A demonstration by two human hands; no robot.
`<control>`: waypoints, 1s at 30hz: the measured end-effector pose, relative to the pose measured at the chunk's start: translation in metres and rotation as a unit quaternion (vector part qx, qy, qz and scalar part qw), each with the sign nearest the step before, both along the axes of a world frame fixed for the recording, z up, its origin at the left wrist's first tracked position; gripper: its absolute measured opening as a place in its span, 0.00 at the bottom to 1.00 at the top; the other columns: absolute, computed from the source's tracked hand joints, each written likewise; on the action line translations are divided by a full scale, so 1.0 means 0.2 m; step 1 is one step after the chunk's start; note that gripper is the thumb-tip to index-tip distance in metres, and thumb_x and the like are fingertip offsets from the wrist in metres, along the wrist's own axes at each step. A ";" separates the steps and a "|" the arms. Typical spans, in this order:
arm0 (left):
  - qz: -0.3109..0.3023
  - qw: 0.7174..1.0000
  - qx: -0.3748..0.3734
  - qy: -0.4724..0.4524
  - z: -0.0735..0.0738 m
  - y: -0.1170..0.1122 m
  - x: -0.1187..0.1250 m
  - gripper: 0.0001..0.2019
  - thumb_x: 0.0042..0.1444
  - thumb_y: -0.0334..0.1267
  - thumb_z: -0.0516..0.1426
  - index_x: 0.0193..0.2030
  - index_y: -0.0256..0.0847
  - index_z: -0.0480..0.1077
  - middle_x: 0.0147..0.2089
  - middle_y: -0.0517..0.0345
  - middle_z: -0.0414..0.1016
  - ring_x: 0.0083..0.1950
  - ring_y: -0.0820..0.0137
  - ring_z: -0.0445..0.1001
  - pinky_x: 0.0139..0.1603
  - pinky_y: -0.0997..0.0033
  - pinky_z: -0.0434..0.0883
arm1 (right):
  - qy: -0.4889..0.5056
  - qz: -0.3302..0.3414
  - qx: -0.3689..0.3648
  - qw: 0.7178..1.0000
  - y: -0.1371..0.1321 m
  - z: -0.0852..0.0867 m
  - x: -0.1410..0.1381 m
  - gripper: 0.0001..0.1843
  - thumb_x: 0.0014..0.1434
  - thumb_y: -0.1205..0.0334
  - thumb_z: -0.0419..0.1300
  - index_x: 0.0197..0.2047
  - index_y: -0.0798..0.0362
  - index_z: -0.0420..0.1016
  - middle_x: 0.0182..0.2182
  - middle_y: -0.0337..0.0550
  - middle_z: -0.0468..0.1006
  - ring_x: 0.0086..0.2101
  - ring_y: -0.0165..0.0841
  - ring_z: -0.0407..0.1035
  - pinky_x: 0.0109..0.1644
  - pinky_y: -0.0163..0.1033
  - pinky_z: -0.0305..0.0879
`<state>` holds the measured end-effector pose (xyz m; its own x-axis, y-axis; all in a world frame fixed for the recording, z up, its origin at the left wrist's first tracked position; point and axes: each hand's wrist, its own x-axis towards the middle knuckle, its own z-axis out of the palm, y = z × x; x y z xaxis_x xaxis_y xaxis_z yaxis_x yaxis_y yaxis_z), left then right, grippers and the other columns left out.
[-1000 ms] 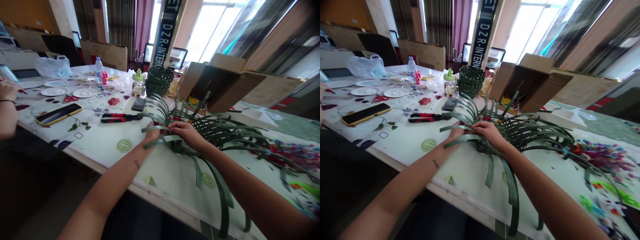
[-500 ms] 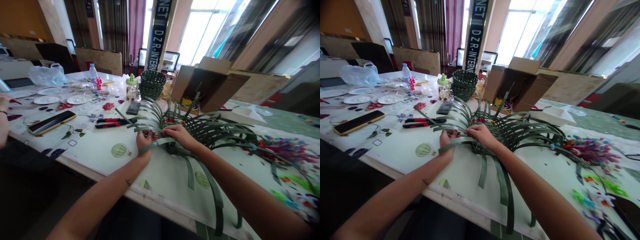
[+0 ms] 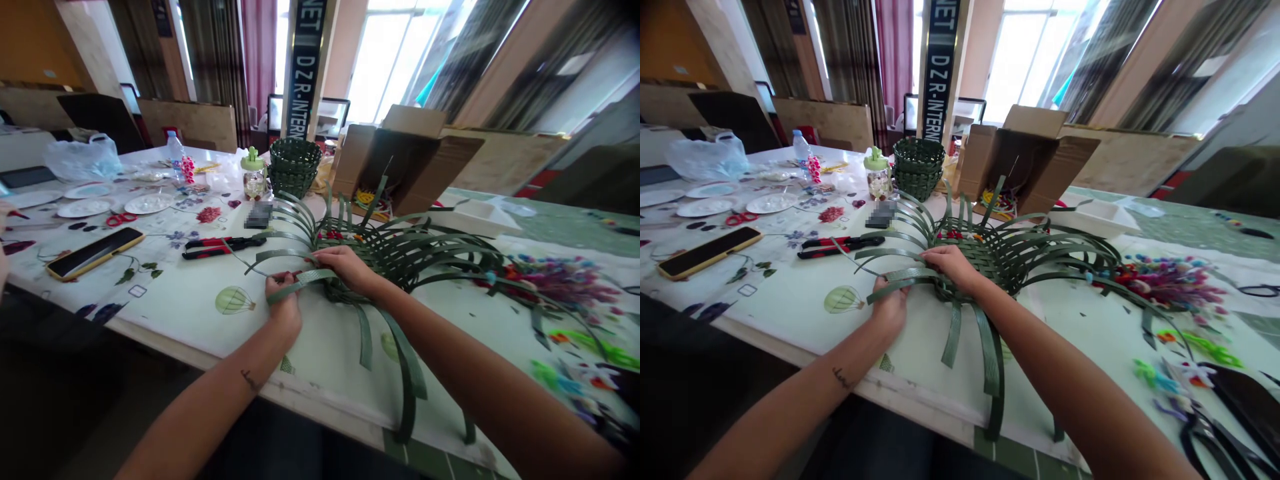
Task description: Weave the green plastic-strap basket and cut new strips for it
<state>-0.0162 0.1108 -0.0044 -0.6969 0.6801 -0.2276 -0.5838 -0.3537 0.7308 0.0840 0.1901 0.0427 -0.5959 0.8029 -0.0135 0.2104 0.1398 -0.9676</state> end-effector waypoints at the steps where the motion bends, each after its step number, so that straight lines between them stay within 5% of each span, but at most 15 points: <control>1: 0.000 1.000 0.003 -0.008 0.01 0.00 0.00 0.08 0.44 0.34 0.54 0.27 0.41 0.55 0.21 0.65 0.66 0.23 0.74 0.70 0.31 0.71 0.69 | 0.007 -0.001 -0.015 1.000 0.00 0.00 0.00 0.14 0.48 0.59 0.61 0.36 0.58 0.80 0.20 0.38 0.73 0.22 0.28 0.62 0.26 0.33 0.55; 7: 0.001 0.999 0.035 0.002 0.05 -0.02 0.02 0.08 0.46 0.33 0.54 0.28 0.41 0.55 0.23 0.64 0.69 0.24 0.74 0.72 0.31 0.72 0.71 | 0.031 0.013 -0.068 0.997 0.01 0.01 -0.02 0.17 0.48 0.65 0.60 0.42 0.57 0.79 0.22 0.40 0.74 0.23 0.29 0.64 0.27 0.33 0.58; 10: -0.014 0.993 0.059 0.103 0.05 -0.01 -0.02 0.08 0.48 0.34 0.56 0.31 0.41 0.57 0.27 0.62 0.72 0.26 0.73 0.74 0.31 0.73 0.72 | 0.041 0.010 -0.065 0.997 0.01 -0.01 0.00 0.17 0.48 0.65 0.61 0.43 0.56 0.78 0.24 0.40 0.75 0.24 0.29 0.65 0.27 0.33 0.60; 18: -0.148 0.904 0.033 0.400 0.10 0.05 -0.21 0.06 0.53 0.39 0.56 0.34 0.38 0.66 0.23 0.60 0.71 0.22 0.70 0.72 0.24 0.71 0.71 | 0.063 0.024 -0.033 0.997 -0.01 -0.01 0.01 0.21 0.47 0.58 0.66 0.45 0.54 0.76 0.28 0.40 0.76 0.26 0.28 0.65 0.28 0.34 0.59; 24: -0.144 0.862 0.000 0.487 0.14 0.02 -0.19 0.14 0.53 0.45 0.57 0.23 0.38 0.69 0.18 0.61 0.68 0.21 0.75 0.65 0.25 0.75 0.63 | 0.047 0.028 0.051 0.997 -0.03 0.00 0.00 0.22 0.47 0.51 0.66 0.41 0.55 0.71 0.21 0.33 0.69 0.21 0.24 0.57 0.24 0.32 0.50; 30: -0.171 0.851 -0.032 0.495 0.11 0.11 -0.19 0.21 0.51 0.50 0.58 0.16 0.38 0.64 0.15 0.61 0.64 0.18 0.76 0.60 0.20 0.74 0.58 | 0.031 0.013 0.051 0.998 -0.05 0.04 0.00 0.17 0.46 0.51 0.64 0.31 0.55 0.68 0.19 0.32 0.65 0.20 0.24 0.55 0.23 0.32 0.48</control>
<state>-0.0543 0.1335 0.0166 -0.3325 0.8902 0.3115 0.2689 -0.2271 0.9360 0.0846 0.1797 0.0511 -0.6141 0.7821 0.1055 0.1454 0.2435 -0.9589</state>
